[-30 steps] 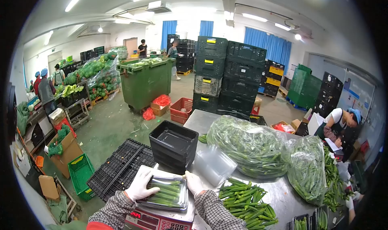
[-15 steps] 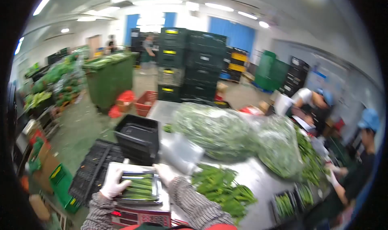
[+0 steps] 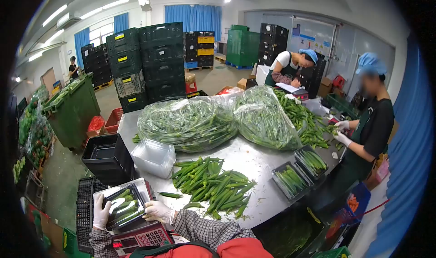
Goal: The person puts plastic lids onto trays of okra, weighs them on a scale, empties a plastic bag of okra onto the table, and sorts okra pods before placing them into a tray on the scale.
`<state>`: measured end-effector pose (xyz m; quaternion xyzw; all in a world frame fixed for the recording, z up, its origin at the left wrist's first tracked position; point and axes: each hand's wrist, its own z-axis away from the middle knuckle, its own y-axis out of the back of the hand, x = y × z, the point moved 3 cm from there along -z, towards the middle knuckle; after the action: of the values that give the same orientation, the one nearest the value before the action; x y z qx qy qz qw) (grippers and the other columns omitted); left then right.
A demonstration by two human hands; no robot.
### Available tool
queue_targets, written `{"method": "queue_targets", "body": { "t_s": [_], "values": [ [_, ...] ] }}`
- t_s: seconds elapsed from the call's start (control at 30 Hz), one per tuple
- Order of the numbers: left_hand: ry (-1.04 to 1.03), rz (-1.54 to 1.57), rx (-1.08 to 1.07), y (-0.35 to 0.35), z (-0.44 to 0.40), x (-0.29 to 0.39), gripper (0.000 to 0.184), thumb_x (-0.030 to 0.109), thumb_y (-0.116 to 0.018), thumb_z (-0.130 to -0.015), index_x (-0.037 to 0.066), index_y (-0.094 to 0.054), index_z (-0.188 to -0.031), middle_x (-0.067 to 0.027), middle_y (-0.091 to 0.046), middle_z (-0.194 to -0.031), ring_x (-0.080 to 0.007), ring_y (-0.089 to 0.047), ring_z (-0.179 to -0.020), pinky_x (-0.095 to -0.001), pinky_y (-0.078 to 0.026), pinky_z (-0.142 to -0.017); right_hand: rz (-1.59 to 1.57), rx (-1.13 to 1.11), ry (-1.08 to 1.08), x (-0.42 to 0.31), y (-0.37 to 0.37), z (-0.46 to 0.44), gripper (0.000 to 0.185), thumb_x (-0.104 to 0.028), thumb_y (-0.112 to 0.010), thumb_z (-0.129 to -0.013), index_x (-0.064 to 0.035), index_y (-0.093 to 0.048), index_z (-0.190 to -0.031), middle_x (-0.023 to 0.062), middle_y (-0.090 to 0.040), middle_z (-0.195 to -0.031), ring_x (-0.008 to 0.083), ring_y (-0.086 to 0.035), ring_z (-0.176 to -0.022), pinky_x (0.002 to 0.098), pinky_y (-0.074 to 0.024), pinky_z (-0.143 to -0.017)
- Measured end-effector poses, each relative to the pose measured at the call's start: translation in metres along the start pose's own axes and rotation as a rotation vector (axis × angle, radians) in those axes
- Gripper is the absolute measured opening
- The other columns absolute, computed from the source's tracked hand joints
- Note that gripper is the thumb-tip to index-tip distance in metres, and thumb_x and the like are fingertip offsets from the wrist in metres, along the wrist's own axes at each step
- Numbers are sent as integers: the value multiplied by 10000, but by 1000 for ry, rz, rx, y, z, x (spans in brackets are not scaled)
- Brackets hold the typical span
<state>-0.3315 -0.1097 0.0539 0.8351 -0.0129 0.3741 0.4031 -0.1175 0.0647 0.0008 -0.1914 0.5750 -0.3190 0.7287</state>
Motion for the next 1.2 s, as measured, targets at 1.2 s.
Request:
{"method": "queue_targets", "body": {
  "t_s": [1.2],
  "values": [
    [120,-753,-35,-82,-179,122,386,392,-478,-894,54,-592,-1040,-160,-613,-1054,-316,-574,-1016,-506,-341,-980,-244,1547,796,-24,260,489,299,-339,-613,-864,-106,-551,-1041,22,-569,-925,172,-559,-837,386,-469,-693]
  ]
}}
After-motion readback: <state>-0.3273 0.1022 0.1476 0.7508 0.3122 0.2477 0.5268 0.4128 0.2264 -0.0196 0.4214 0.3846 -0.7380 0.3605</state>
